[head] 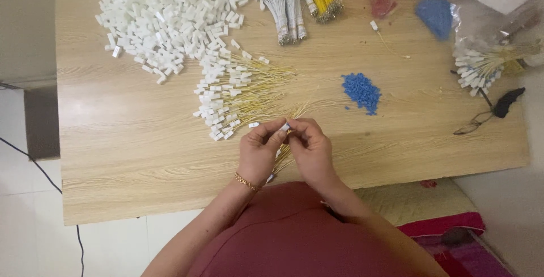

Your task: Assembling small plastic connectors onto thin wires at a factory workstation.

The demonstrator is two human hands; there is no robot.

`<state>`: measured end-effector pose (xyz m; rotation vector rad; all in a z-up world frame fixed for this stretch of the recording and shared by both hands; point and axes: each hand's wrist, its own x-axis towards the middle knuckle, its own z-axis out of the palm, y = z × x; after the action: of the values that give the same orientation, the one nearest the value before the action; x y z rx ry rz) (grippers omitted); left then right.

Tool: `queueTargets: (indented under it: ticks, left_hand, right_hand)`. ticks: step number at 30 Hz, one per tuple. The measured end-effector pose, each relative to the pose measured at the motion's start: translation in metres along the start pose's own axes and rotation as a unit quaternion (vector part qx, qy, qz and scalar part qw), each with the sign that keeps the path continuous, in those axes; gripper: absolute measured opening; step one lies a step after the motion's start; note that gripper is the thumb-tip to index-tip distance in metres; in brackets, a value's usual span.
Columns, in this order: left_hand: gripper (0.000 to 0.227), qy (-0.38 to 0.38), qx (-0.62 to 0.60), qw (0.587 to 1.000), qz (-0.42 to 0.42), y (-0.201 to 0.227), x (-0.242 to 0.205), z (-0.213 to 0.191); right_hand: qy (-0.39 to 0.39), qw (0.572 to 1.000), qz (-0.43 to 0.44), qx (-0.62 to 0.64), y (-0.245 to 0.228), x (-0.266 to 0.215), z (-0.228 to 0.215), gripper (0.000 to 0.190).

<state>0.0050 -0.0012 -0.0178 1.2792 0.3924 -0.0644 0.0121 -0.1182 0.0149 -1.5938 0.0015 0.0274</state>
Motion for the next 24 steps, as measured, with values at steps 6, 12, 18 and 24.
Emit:
queueTargets:
  ticks: [6, 12, 18, 24]
  left_hand:
    - [0.025, 0.006, 0.027, 1.000, -0.009, -0.001, 0.004, -0.004]
    - [0.026, -0.023, -0.036, 0.999, -0.028, 0.012, 0.001, 0.000]
    - [0.027, -0.029, -0.060, 0.997, -0.047, 0.017, 0.002, -0.002]
    - [0.025, -0.017, 0.002, 1.000, -0.012, 0.006, 0.003, -0.002]
  right_hand:
    - [-0.006, 1.000, 0.015, -0.004, 0.011, -0.002, 0.002, 0.035]
    - [-0.024, 0.999, 0.024, -0.021, -0.002, 0.004, -0.005, 0.031]
    - [-0.041, 0.998, 0.023, -0.040, -0.008, 0.002, -0.011, 0.040]
    - [-0.035, 0.997, 0.070, 0.001, -0.003, -0.006, -0.003, 0.051]
